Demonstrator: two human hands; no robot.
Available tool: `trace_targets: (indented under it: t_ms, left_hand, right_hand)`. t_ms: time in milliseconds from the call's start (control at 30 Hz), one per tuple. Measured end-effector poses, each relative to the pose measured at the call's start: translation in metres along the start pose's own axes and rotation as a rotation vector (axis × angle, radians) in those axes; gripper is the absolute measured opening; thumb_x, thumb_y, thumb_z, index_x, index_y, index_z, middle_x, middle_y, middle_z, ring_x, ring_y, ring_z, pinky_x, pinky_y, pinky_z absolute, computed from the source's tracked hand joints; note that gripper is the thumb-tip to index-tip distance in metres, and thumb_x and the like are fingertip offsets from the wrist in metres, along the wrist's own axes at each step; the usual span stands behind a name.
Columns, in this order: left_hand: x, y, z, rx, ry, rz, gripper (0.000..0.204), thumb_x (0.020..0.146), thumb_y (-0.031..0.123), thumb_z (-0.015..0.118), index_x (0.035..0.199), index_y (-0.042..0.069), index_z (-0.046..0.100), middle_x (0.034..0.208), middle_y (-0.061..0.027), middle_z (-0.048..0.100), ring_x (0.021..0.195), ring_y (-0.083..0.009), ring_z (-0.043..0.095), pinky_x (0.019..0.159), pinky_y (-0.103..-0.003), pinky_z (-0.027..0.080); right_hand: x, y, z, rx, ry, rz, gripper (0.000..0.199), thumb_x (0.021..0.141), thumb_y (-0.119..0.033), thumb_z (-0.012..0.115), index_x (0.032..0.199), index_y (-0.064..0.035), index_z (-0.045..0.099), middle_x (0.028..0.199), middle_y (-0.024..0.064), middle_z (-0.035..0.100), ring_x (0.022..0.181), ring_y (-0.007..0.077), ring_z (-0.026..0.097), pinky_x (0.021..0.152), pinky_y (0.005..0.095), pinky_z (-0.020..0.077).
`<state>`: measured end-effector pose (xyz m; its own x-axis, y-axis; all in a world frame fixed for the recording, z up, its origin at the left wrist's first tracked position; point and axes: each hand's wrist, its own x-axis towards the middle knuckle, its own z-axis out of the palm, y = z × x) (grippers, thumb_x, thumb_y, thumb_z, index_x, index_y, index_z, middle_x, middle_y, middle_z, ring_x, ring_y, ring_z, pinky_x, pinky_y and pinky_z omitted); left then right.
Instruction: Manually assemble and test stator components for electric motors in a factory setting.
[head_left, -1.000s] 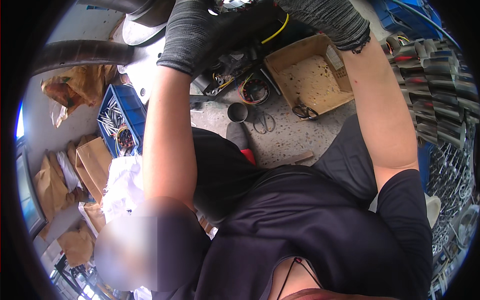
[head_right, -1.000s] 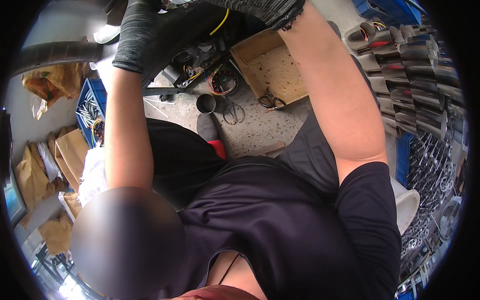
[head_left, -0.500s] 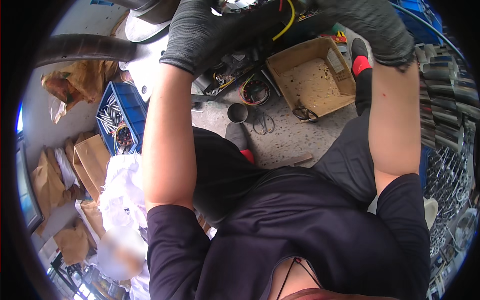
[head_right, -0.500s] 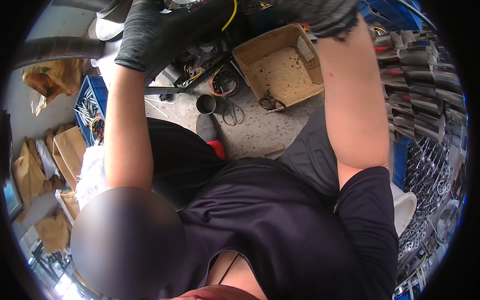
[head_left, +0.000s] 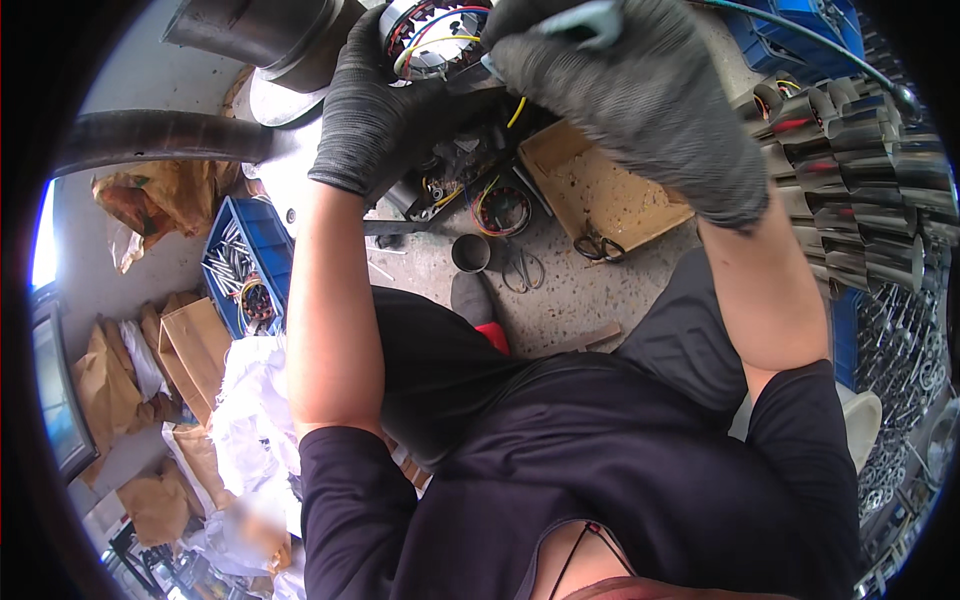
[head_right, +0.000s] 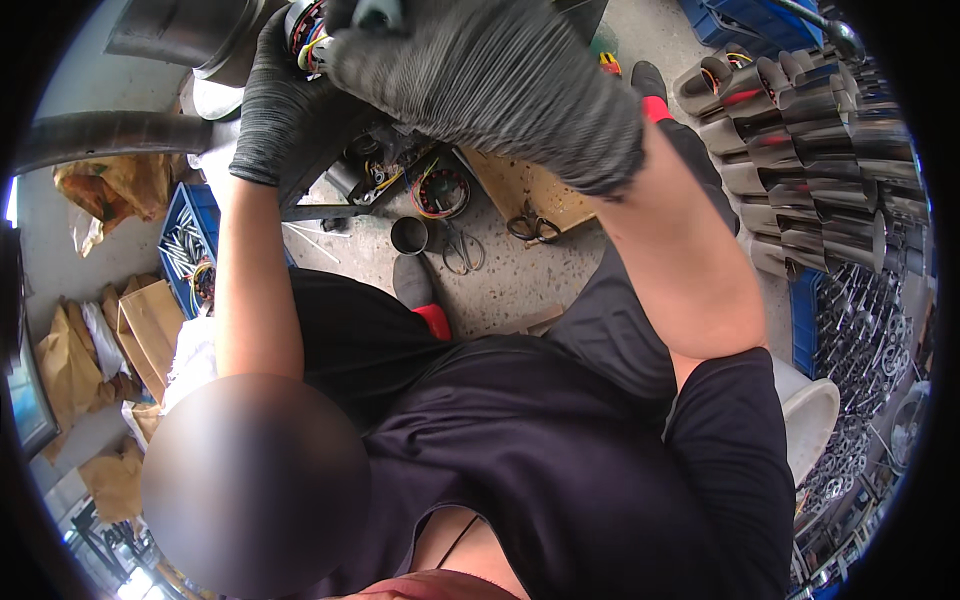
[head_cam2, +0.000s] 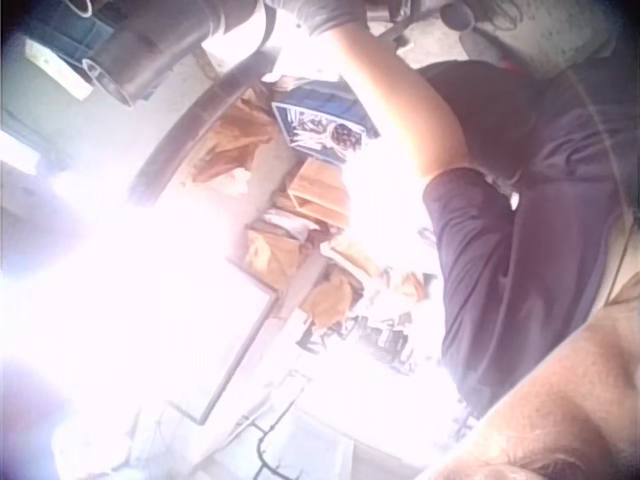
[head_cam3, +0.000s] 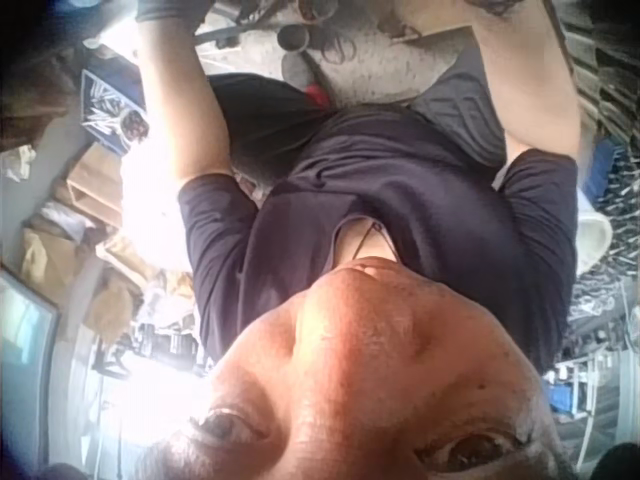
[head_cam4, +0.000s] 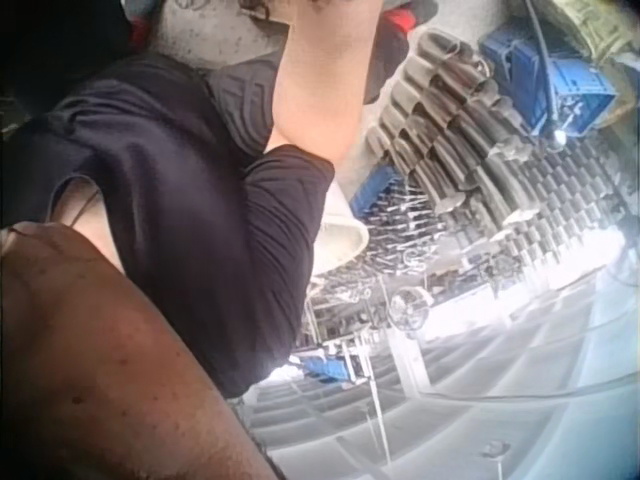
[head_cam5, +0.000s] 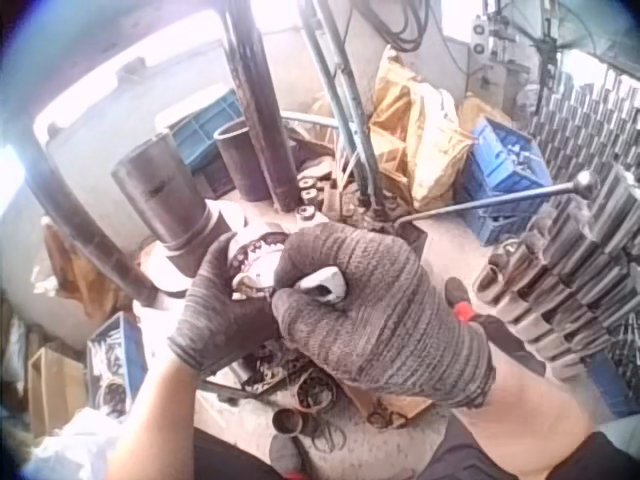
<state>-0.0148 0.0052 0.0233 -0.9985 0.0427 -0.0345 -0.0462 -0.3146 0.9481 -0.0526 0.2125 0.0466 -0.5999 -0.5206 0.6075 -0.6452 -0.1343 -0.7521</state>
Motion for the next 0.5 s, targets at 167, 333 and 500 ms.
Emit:
trace_targets:
  t_ms: [167, 333, 500]
  left_hand:
    - [0.008, 0.011, 0.004, -1.613, 0.093, -0.712, 0.076, 0.088, 0.045, 0.077, 0.144, 0.003, 0.047, 0.138, -0.0145, 0.056, 0.128, -0.026, 0.052, 0.118, -0.035, 0.04]
    - [0.007, -0.002, -0.004, -1.104, -0.079, -0.537, 0.075, 0.088, 0.05, 0.074, 0.142, 0.003, 0.05, 0.135, -0.015, 0.058, 0.125, -0.0266, 0.054, 0.116, -0.037, 0.041]
    - [0.007, -0.005, 0.003, -0.821, -0.064, -0.357, 0.07, 0.093, 0.053, 0.065, 0.14, 0.003, 0.053, 0.136, -0.016, 0.059, 0.126, -0.0281, 0.055, 0.116, -0.039, 0.041]
  right_hand:
    - [-0.018, 0.048, 0.013, -0.14, 0.147, -0.037, 0.013, 0.089, -0.007, 0.071, 0.099, -0.0003, 0.068, 0.089, 0.0162, 0.067, 0.085, 0.0302, 0.07, 0.075, 0.0371, 0.0546]
    - [-0.004, 0.06, 0.031, -0.155, 0.24, -0.038, 0.015, 0.086, -0.009, 0.072, 0.098, 0.0003, 0.069, 0.092, 0.0211, 0.069, 0.089, 0.0371, 0.07, 0.079, 0.0428, 0.0554]
    - [0.008, 0.067, 0.034, -0.259, 0.246, 0.066, 0.02, 0.085, -0.015, 0.068, 0.096, 0.0015, 0.069, 0.091, 0.0255, 0.069, 0.086, 0.0415, 0.068, 0.08, 0.0462, 0.0547]
